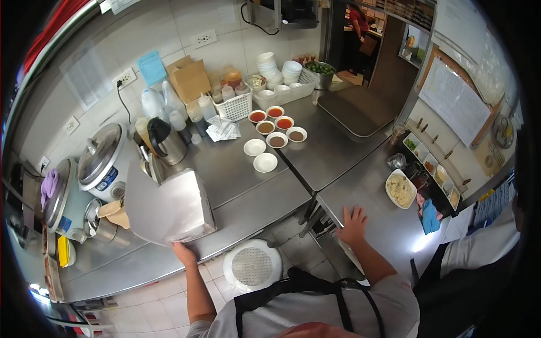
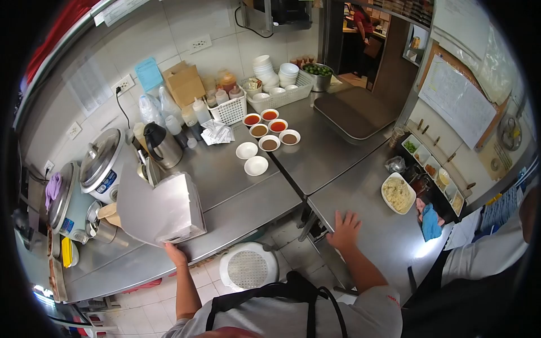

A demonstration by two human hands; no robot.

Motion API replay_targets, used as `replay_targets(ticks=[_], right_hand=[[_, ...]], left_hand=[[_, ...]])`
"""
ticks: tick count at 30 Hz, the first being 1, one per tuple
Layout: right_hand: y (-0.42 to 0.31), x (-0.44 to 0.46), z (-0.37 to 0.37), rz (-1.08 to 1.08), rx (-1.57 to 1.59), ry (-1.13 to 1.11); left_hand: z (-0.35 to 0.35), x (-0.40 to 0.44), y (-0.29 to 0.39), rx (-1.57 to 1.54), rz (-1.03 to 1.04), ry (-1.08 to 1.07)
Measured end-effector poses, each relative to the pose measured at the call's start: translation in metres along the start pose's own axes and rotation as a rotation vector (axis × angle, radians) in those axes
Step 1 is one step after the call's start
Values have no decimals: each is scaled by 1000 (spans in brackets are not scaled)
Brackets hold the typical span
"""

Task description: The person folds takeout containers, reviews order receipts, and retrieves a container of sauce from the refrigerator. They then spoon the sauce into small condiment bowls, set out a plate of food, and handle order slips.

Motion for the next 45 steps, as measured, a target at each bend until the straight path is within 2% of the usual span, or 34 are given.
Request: replay_targets(ticks=[1,2,5,6,10,12,13,14,15,16,17,18,19,24,30,35,37,39,41,43,44,45], right_hand=[[-7,6,-4,-65,15,-27],[-12,16,-6,-86,31,-23],[-29,56,-10,-145,67,0],[-36,66,-11,-160,72,14],[-49,92,-9,-206,54,15],[-52,94,-7,-223,52,24],[-52,94,-6,-234,45,22],[-52,95,-6,-249,41,30],[-53,98,-7,-263,40,39],[-54,97,-5,-273,44,53],[-54,95,-1,-292,42,39],[-54,95,-2,-306,45,39],[-55,97,-2,-316,50,46],[-55,97,0,-338,30,30],[-56,94,0,-397,63,13],[-58,91,-3,-428,75,-11],[-58,91,-7,-435,80,-19],[-57,88,-8,-438,77,-30],[-58,87,-10,-442,64,-35],[-58,86,-13,-450,68,-33],[-58,86,-14,-453,78,-31],[-58,84,-13,-455,89,-33]], left_hand=[[-2,-1,8,1,8,1],[-2,-4,9,31,-80,-26],[-3,-2,4,-86,51,50],[-6,-8,26,192,-17,56],[-8,2,-30,192,-131,61],[-10,4,-26,308,-54,56],[-14,-2,-19,354,-167,156],[-13,-5,-5,306,-227,169],[-11,-1,-18,480,-98,143],[-12,-3,-6,501,-143,149],[-10,2,-15,577,-116,55],[-12,-1,-3,590,-35,110],[-12,-2,2,549,22,133],[-17,-8,9,460,-28,246],[-14,-10,32,360,-23,191],[-22,-22,23,283,-42,265],[-25,-29,18,52,-182,261],[-37,-32,-10,-237,-336,286],[-72,-37,3,-165,-457,396],[-144,-23,-13,237,-304,468],[-187,-19,-20,219,-305,608],[-216,-16,8,200,-364,670]])
Point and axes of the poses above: each hand's wrist, its own x-axis towards the middle knuckle, its own z-axis out of the palm, y = z × x, the point moved 8 cm from there along x, towards the middle knuckle, and after that the axes turned 10 degrees about -y, right-handed, at the moved point
